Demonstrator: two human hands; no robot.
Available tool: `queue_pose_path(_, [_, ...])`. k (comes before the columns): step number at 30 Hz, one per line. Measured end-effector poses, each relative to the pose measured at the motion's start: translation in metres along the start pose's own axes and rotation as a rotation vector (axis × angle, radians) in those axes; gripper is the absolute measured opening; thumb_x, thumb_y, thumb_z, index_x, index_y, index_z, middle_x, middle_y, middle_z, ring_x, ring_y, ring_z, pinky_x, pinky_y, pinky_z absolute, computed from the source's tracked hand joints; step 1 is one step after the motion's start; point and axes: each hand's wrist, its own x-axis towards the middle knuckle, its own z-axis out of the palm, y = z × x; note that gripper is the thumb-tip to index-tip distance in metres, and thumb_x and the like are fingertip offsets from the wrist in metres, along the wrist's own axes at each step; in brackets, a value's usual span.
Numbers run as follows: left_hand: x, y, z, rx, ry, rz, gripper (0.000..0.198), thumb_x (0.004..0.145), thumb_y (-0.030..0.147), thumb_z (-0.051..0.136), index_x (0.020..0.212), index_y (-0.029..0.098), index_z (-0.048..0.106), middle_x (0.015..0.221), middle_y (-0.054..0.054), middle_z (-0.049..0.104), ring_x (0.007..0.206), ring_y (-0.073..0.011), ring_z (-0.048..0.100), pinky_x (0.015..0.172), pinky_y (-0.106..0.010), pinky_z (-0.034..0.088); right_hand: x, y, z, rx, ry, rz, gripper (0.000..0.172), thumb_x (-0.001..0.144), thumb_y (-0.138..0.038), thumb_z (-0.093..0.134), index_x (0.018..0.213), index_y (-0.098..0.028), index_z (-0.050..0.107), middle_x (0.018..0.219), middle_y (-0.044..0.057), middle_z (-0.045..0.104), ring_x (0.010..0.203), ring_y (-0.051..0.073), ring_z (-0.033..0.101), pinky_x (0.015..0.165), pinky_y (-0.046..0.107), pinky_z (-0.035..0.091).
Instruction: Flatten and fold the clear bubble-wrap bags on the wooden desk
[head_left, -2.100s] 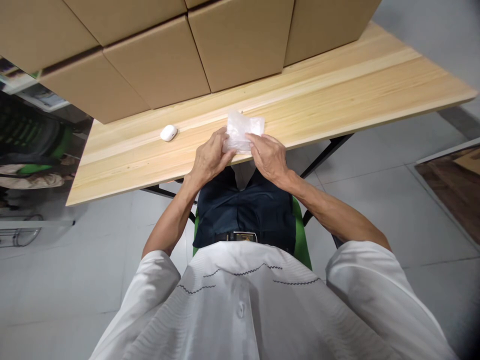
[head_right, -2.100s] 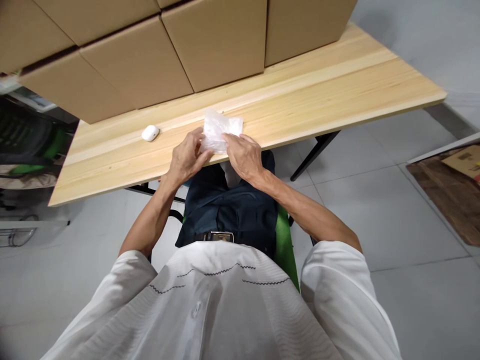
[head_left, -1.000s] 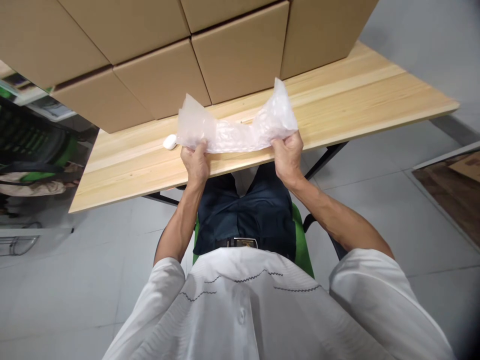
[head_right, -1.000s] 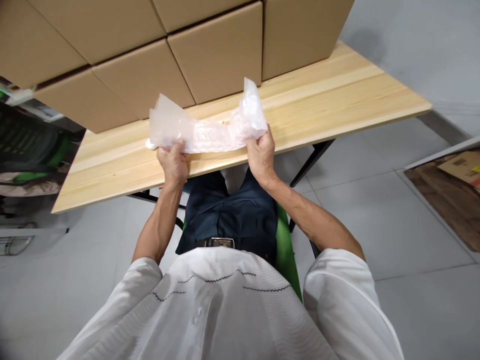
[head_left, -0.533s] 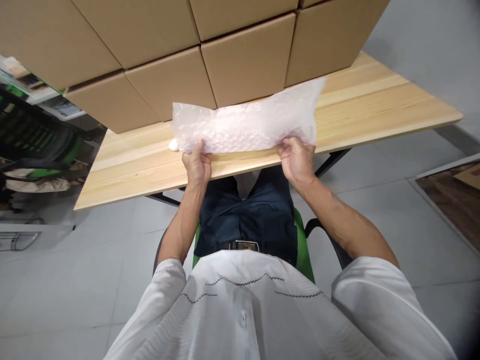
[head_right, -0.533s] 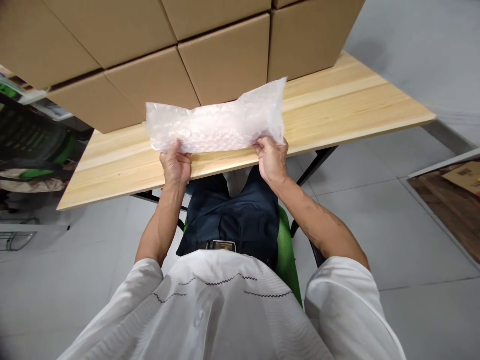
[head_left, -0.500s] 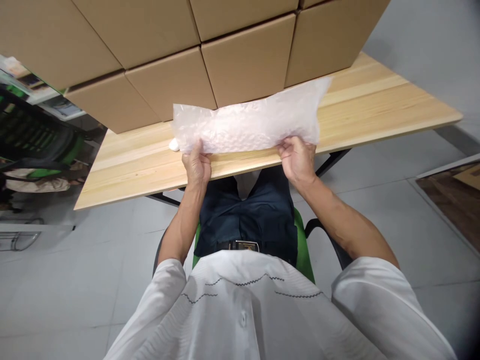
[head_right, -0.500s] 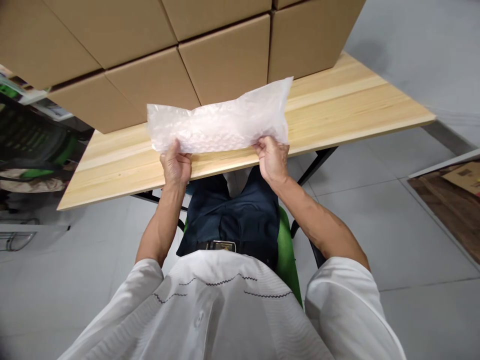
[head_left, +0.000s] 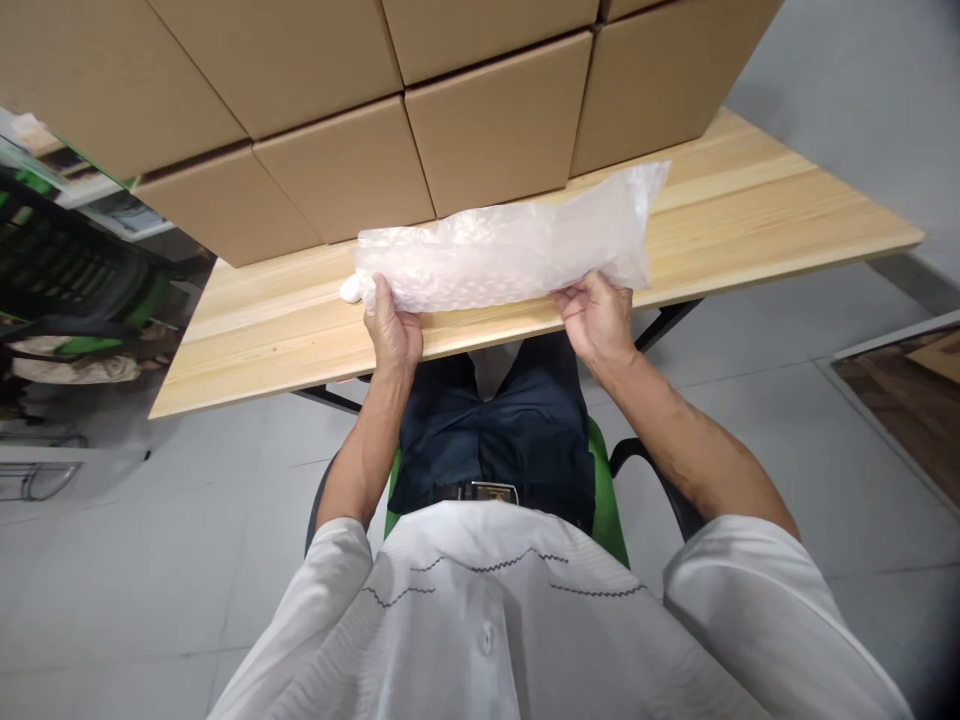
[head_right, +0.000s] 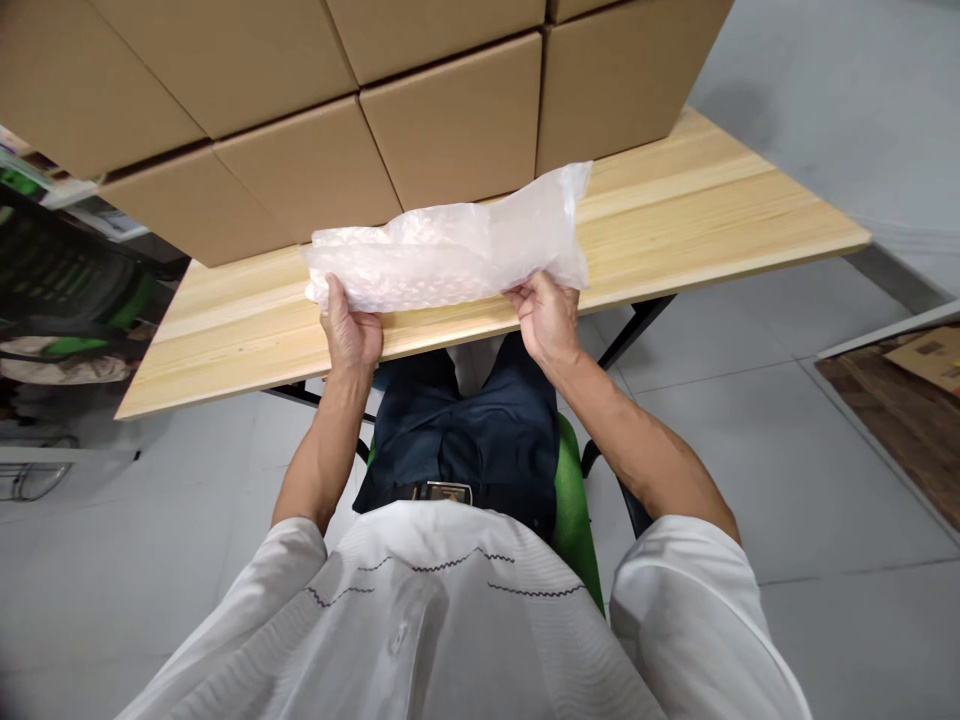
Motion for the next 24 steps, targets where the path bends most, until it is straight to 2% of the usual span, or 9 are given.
queue_pose_path(7, [0.000, 0.002, 0.001, -0.005, 0.007, -0.004, 0.036, 0.130, 0.046, 0.073, 0.159, 0.028, 0.085, 0.180, -0.006, 0.081, 0.181, -0.0224, 0.065, 0.149, -0.036, 0.057, -0.001, -0.003, 0.004, -0.042, -0.001, 0.004, 0.037, 0.085, -0.050, 0.095, 0.084, -0.031, 0.063, 0.085, -0.004, 0.076, 0.086, 0.022, 0.083, 0.086, 0.040, 0.076])
queue_pose_path(11, [0.003, 0.000, -0.004, 0.013, -0.027, 0.012, 0.042, 0.125, 0.054, 0.082, 0.158, 0.028, 0.086, 0.183, -0.008, 0.078, 0.182, -0.0256, 0.064, 0.151, -0.040, 0.055, -0.001, -0.004, 0.004, -0.047, 0.009, 0.005, 0.033, 0.080, -0.047, 0.093, 0.081, -0.031, 0.063, 0.086, -0.003, 0.077, 0.085, 0.022, 0.081, 0.085, 0.041, 0.076])
queue_pose_path(15, [0.004, -0.001, -0.006, 0.053, -0.034, 0.011, 0.046, 0.122, 0.060, 0.085, 0.154, 0.028, 0.087, 0.183, -0.008, 0.078, 0.182, -0.0262, 0.064, 0.152, -0.040, 0.054, 0.000, -0.003, 0.002, -0.068, -0.017, 0.003, 0.031, 0.081, -0.048, 0.091, 0.083, -0.031, 0.064, 0.086, -0.002, 0.077, 0.086, 0.024, 0.081, 0.087, 0.044, 0.076])
queue_pose_path(20, [0.005, -0.003, -0.007, 0.062, -0.038, 0.048, 0.044, 0.120, 0.062, 0.087, 0.145, 0.026, 0.088, 0.174, -0.009, 0.084, 0.179, -0.0266, 0.068, 0.151, -0.041, 0.056, -0.001, -0.004, 0.001, -0.107, -0.065, -0.002, 0.035, 0.088, -0.052, 0.090, 0.085, -0.032, 0.062, 0.085, -0.002, 0.073, 0.090, 0.025, 0.083, 0.094, 0.049, 0.077])
queue_pose_path(24, [0.009, -0.008, -0.012, 0.098, -0.002, 0.073, 0.045, 0.114, 0.064, 0.093, 0.138, 0.026, 0.088, 0.165, -0.010, 0.088, 0.175, -0.0300, 0.071, 0.148, -0.047, 0.061, 0.002, -0.010, -0.004, -0.084, -0.040, 0.022, 0.039, 0.086, -0.049, 0.091, 0.080, -0.033, 0.057, 0.089, -0.001, 0.075, 0.095, 0.026, 0.082, 0.103, 0.054, 0.076])
